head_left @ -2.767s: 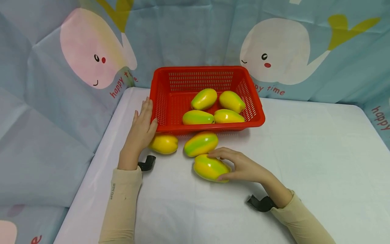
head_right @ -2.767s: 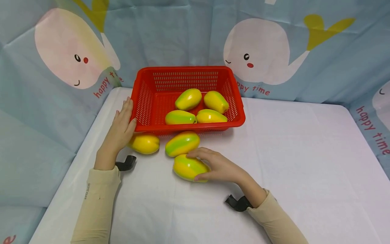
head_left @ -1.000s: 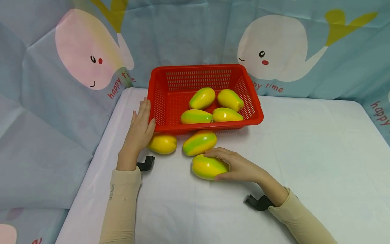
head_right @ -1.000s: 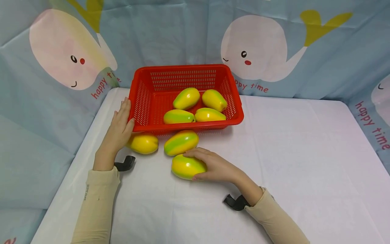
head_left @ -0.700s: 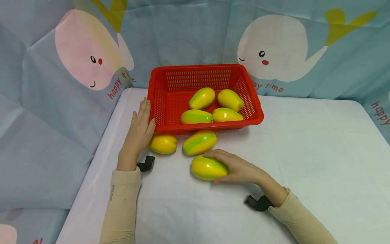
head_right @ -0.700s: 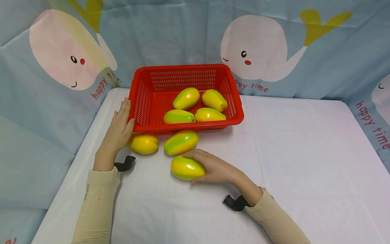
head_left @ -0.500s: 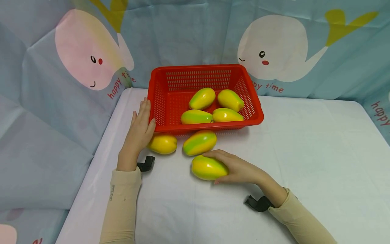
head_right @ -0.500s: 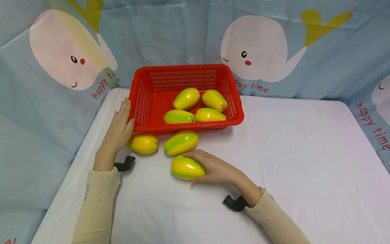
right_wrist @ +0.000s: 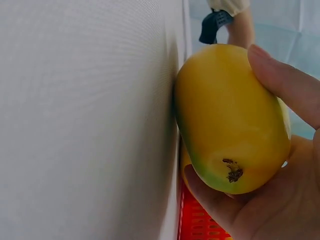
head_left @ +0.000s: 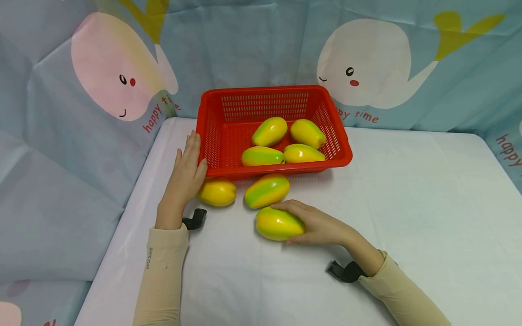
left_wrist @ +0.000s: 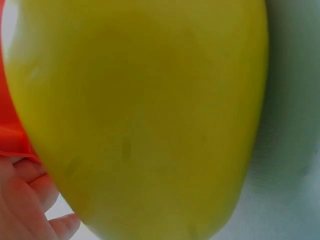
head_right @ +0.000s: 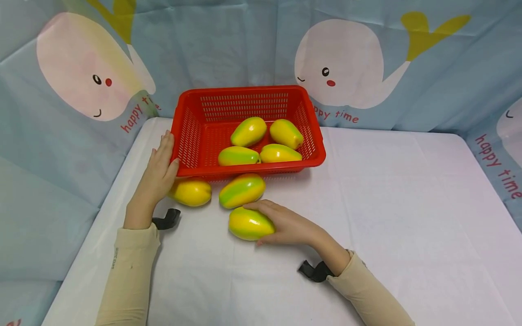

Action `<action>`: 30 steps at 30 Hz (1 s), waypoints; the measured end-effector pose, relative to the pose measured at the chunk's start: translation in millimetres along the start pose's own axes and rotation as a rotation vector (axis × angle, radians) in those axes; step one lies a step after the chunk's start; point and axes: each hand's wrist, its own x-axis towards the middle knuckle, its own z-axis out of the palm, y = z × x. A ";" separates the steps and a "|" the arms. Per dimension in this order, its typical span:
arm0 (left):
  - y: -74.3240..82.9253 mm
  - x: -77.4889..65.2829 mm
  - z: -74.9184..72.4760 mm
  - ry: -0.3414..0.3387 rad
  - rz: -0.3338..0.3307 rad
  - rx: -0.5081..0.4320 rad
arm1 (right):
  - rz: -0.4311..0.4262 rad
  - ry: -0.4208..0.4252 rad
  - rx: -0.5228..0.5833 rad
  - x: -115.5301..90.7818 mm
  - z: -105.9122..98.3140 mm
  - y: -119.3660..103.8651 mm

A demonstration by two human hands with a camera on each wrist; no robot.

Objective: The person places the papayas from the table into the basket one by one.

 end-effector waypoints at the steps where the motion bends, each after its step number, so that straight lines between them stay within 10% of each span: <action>1: 0.1 0.0 0.0 0.000 -0.001 0.000 | 0.004 -0.004 0.000 0.0 0.1 0.3; 30: 0.2 0.3 0.8 -0.003 0.005 -0.004 | 0.041 -0.048 0.012 0.6 3.9 4.5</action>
